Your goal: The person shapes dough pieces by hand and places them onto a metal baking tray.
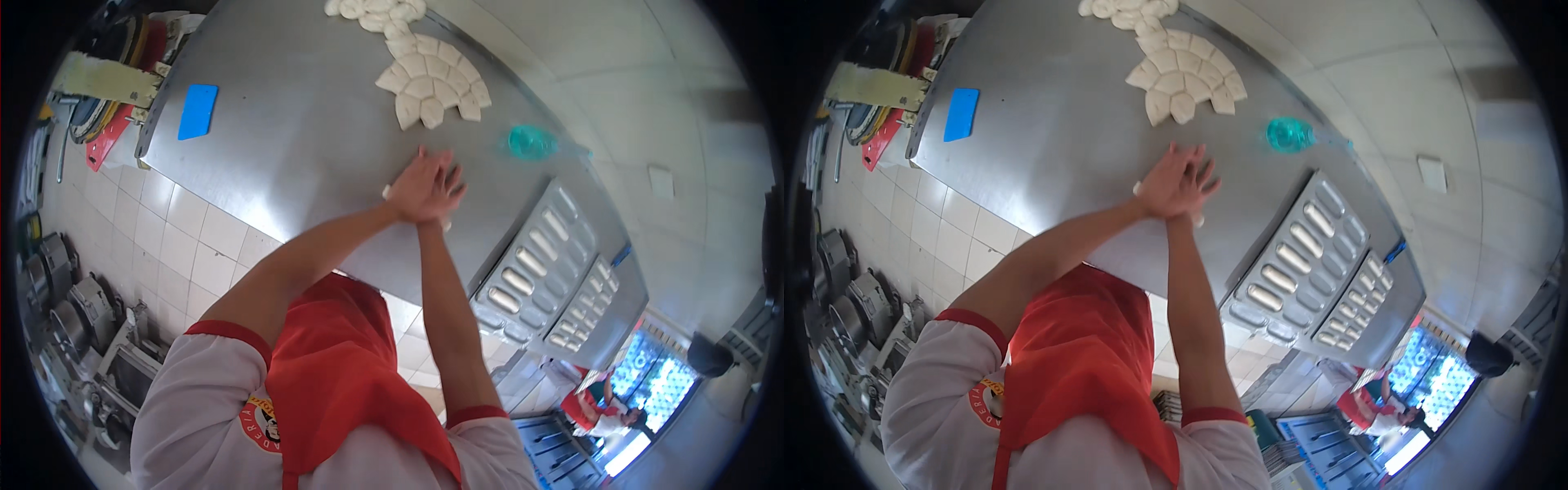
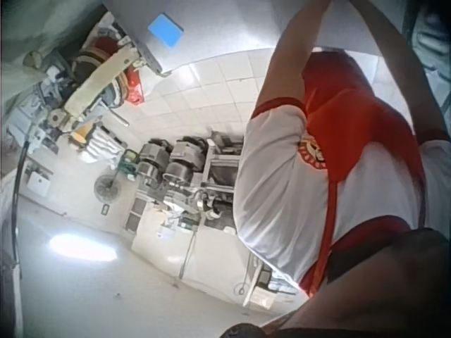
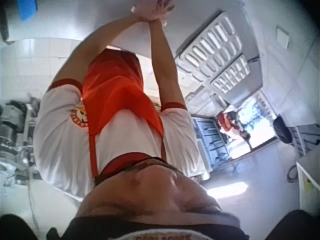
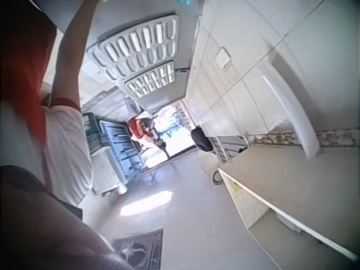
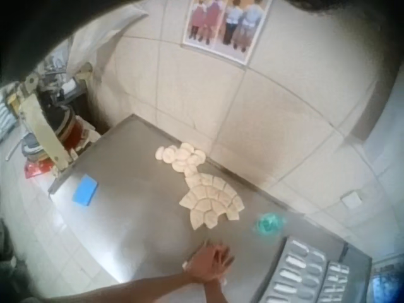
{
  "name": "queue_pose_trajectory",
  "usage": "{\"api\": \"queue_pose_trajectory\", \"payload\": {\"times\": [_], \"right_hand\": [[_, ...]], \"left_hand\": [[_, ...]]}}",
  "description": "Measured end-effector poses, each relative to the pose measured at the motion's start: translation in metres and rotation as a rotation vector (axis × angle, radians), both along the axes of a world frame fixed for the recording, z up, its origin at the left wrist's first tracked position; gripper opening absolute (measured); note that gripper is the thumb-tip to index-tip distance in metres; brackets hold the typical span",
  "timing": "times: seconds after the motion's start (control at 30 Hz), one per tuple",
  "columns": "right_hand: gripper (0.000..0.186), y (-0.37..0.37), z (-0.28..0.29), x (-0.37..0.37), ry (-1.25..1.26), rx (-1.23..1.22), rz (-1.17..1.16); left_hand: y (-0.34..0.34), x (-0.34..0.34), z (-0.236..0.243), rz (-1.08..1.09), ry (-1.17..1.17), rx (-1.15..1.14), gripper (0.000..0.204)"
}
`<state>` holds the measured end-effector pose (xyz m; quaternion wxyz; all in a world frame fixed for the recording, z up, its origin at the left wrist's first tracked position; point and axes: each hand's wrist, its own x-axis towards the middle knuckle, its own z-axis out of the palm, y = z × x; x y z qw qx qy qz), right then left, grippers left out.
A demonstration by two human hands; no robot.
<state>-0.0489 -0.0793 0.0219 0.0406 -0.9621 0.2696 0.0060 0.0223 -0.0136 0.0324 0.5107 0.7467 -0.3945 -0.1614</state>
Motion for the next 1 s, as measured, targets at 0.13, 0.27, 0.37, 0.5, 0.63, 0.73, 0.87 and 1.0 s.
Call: {"api": "queue_pose_trajectory", "payload": {"times": [0.13, 0.27, 0.37, 0.5, 0.63, 0.73, 0.87, 1.0], "right_hand": [[0.070, 0.005, -0.024, -0.041, -0.051, 0.018, 0.059], [0.071, 0.086, -0.032, -0.143, -0.128, 0.129, 0.097], [0.073, 0.091, -0.028, -0.158, -0.174, 0.214, 0.114], [0.074, -0.004, -0.057, -0.080, -0.020, -0.299, 0.038], [0.065, -0.061, -0.015, -0.013, -0.110, 0.051, -0.052], [0.063, -0.050, -0.021, -0.042, 0.010, 0.035, 0.104], [0.062, 0.042, -0.020, -0.115, 0.012, 0.211, 0.008], [0.054, 0.067, 0.002, -0.113, -0.140, 0.208, 0.127]], "left_hand": [[0.008, -0.032, 0.001, 0.016, 0.094, -0.099, 0.087], [0.093, -0.115, -0.010, -0.170, -0.082, 0.250, 0.088], [0.102, -0.138, -0.006, -0.046, -0.005, 0.280, 0.089], [0.008, -0.058, -0.012, 0.056, -0.220, 0.178, 0.089], [-0.044, 0.003, -0.020, 0.247, -0.271, 0.150, 0.077], [-0.023, -0.016, -0.019, 0.058, -0.255, 0.171, 0.069], [0.060, -0.073, -0.025, -0.248, -0.268, 0.154, 0.058], [0.109, -0.088, -0.010, 0.120, -0.042, 0.193, 0.061]]}}
